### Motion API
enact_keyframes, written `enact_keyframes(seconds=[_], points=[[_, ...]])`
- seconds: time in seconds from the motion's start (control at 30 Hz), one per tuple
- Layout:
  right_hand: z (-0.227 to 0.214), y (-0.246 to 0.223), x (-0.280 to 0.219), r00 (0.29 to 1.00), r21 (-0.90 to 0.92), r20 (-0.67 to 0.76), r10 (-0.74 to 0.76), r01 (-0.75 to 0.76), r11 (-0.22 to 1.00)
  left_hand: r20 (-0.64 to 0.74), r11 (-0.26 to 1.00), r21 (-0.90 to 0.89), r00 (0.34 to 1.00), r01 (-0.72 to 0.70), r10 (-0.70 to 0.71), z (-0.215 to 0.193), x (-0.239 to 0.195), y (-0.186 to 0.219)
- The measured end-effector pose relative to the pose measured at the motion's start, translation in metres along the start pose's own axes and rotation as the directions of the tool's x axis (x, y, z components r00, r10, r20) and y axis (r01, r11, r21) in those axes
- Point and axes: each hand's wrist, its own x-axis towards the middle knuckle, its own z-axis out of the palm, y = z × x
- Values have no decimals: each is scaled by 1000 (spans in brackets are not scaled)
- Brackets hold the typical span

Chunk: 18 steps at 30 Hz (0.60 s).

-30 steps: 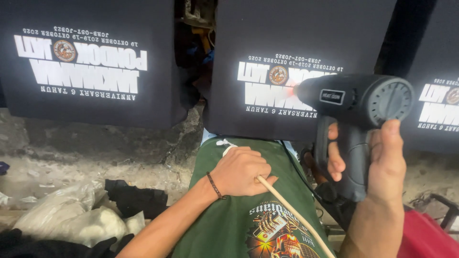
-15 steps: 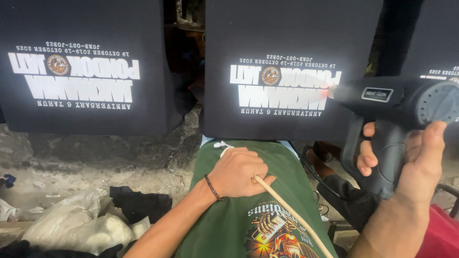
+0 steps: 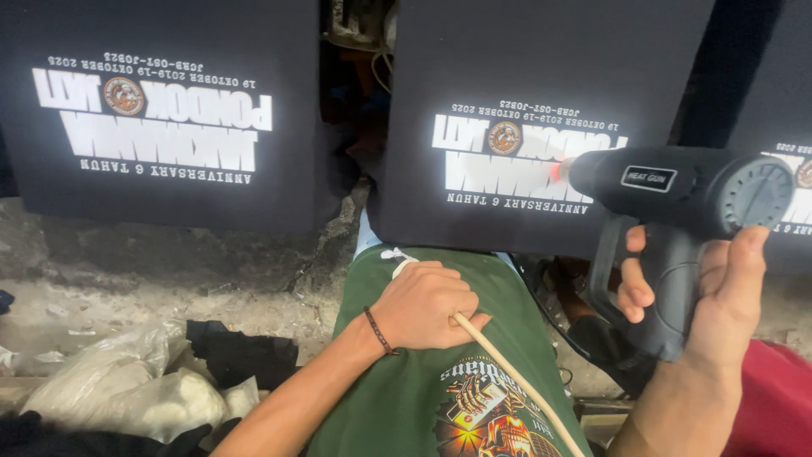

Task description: Using a handheld heat gun to dry the ink on a series of screen-printed shirts laid out on a production line.

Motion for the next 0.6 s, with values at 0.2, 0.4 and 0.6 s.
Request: enact_keyframes(seconds=[0.2, 0.4, 0.6], points=[[18, 8, 0, 998, 45, 56, 36, -39, 998, -31, 1000, 28, 999, -10, 11, -6, -5, -1], [33, 21, 4, 969, 175, 244, 47, -92, 980, -60, 999, 33, 998, -32, 34, -11, -8, -1], [59, 26, 4, 952, 132, 302, 60, -104, 986, -30, 999, 35, 1000, -9, 10, -14, -9, -1]])
